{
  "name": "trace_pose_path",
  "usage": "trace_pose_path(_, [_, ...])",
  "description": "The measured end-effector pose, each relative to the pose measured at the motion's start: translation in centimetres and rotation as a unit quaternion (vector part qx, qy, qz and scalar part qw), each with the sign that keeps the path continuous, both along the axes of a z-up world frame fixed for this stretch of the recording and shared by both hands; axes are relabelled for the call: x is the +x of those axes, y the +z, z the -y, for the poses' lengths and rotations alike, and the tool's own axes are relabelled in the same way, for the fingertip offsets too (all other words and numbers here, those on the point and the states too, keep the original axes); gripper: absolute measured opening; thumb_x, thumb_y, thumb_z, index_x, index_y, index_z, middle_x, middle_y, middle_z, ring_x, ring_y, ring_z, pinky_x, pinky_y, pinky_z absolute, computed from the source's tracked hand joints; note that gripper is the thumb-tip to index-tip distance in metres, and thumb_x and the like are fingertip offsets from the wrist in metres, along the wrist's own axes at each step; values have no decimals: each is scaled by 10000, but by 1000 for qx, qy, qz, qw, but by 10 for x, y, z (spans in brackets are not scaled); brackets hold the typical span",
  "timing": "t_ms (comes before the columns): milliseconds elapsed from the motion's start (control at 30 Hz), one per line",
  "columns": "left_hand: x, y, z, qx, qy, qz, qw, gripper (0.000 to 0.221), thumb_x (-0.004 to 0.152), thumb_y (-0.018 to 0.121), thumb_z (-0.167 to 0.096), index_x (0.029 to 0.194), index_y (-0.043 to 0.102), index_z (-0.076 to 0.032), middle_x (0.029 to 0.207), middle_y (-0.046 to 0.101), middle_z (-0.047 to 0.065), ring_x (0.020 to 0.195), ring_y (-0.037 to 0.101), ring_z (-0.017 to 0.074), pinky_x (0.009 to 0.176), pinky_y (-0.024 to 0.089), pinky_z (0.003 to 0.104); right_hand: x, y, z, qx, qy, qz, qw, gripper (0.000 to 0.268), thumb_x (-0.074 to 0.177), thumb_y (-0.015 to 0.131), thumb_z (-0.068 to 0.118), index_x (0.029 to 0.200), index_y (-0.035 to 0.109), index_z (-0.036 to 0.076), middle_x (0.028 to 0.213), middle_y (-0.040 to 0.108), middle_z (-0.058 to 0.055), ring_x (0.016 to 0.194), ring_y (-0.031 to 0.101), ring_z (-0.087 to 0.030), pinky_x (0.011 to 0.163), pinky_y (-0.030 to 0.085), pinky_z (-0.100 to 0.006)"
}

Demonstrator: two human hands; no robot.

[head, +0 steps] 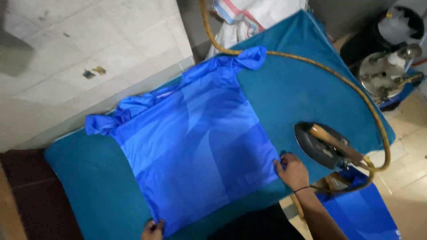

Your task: The person is ironing a blue shirt on a table.

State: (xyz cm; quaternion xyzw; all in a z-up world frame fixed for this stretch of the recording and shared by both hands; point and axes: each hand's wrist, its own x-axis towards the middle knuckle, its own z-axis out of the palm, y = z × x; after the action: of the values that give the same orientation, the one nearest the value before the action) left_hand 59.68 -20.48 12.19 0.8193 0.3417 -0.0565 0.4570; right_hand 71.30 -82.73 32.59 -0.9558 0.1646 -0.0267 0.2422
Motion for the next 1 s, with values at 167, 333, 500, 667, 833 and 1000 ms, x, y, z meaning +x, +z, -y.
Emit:
trace_pose_path(167, [-52, 24, -25, -154, 59, -20, 986, 189, 886, 827, -101, 889, 667, -1, 729, 650, 83, 641, 537, 171, 600, 433, 359, -31, -20, 23, 124, 1, -81, 989, 221, 888, 737, 258, 941, 668, 55, 840, 701, -184, 777, 681, -381, 716, 536, -470])
trace_pose_path(333, [-30, 8, -60, -82, -177, 126, 973, 143, 848, 749, -83, 967, 770, -7, 804, 527, 55, 670, 505, 171, 601, 445, 318, -45, -55, 42, 246, -54, -122, 960, 268, 846, 796, 245, 875, 644, 26, 766, 706, -169, 717, 690, -328, 686, 560, -447])
trace_pose_path(500, [5, 4, -27, 164, -27, 172, 971, 626, 646, 909, -327, 1050, 652, 76, 886, 621, 155, 738, 606, 275, 698, 514, 391, -57, -49, 41, 226, -57, -121, 965, 310, 805, 827, 267, 945, 659, 48, 869, 727, -150, 775, 708, -294, 709, 562, -410])
trace_pose_path(667, [118, 194, 137, 355, -115, 148, 916, 662, 845, 834, -505, 1116, 693, 81, 1021, 689, 268, 950, 677, 439, 842, 542, 502, -61, 18, 19, 35, -32, -13, 999, 364, 834, 799, 270, 1100, 709, 38, 1098, 663, -189, 1031, 618, -391, 896, 509, -494])
trace_pose_path(833, [298, 196, 332, 309, -407, 308, 802, 695, 905, 720, -465, 1365, 583, 37, 1382, 580, 269, 1289, 541, 450, 1083, 426, 539, -79, 19, -5, 65, 102, 55, 991, 405, 860, 725, 224, 1211, 656, 35, 1347, 597, -160, 1234, 562, -359, 1016, 459, -499])
trace_pose_path(1000, [420, 153, 437, 337, -541, 303, 709, 862, 953, 620, -564, 1578, 404, -12, 1688, 271, 151, 1554, 224, 392, 1200, 227, 642, -77, 11, -12, 5, 206, -16, 978, 640, 895, 674, 316, 1453, 496, 59, 1593, 364, -154, 1484, 314, -352, 1153, 296, -552])
